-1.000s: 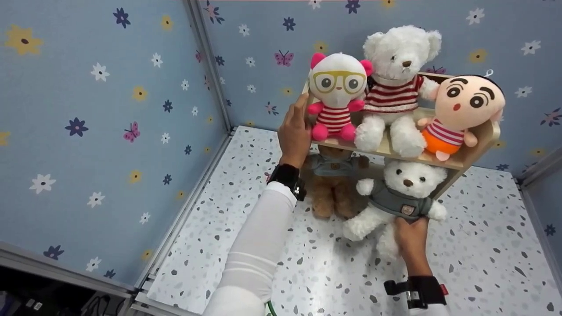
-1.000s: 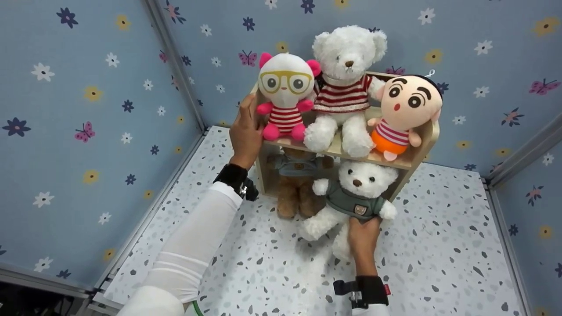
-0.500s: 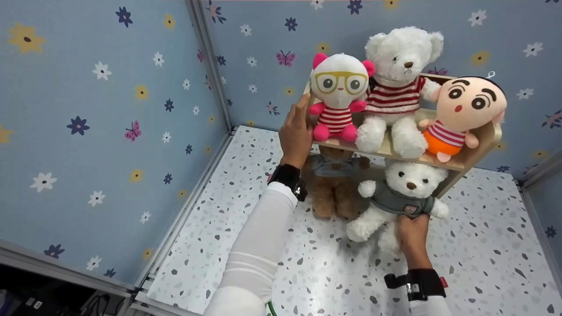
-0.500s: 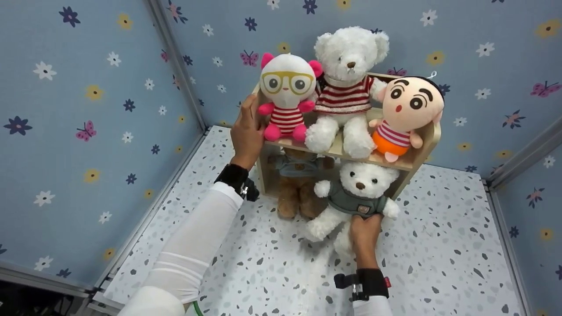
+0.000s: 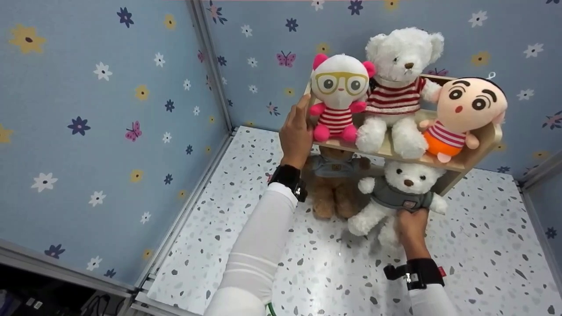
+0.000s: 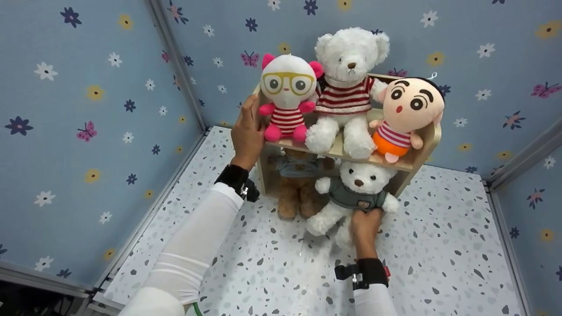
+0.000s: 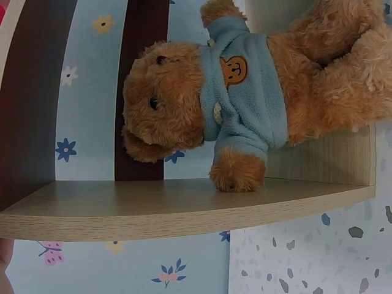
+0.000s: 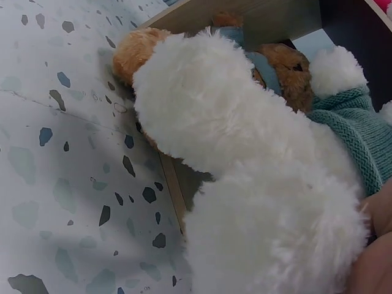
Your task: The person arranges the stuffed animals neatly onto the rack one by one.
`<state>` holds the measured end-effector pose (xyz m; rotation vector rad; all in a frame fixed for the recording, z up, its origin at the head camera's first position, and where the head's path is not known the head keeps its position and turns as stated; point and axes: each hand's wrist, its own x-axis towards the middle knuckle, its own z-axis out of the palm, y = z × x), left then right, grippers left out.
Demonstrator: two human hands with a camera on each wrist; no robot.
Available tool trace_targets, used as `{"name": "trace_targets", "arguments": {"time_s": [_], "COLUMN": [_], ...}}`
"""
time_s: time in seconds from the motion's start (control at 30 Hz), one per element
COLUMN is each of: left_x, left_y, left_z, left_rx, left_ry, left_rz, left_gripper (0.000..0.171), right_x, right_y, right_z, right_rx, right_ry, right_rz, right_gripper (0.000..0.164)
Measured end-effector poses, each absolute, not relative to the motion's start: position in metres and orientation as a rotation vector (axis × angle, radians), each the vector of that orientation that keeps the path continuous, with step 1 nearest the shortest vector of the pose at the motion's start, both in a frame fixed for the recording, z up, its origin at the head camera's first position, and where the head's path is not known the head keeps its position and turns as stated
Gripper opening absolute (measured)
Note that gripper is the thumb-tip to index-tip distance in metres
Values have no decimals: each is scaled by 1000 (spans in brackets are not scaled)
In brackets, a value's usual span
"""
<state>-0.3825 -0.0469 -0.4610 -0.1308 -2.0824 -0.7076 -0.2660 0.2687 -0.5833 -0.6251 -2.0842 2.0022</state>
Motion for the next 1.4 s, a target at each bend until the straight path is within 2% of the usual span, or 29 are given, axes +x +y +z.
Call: {"name": "trace_targets", "arguments": {"time_s": [0.43,0.63,0.93,1.2,1.4], "left_x": [-380,-380,-380,-380,-381], "left_y": [-47,-47,-46,-48,-48], "left_z": [-460,-459,-459,-460,-460], "left_rx": [-129,-125,-128,-131,-133], "left_ry": [-2085,-2099,-2090,-2103,-2084], "left_rz": [-707,-709,-708,-720,-704], "left_gripper": [53,60,60,61,60], "right_x": [-285,-290,-301,-300,-301], "right_y": [272,275,279,281,288], "right_z": [-579,-584,-595,-600,-602], "right_rx": [-610,-631,-600,-731,-815], "right_ry": [-2045,-2020,-1996,-2004,-2112], "right_rz": [2066,2093,2099,2176,2160], "right_gripper": [83,80,84,67,68]}}
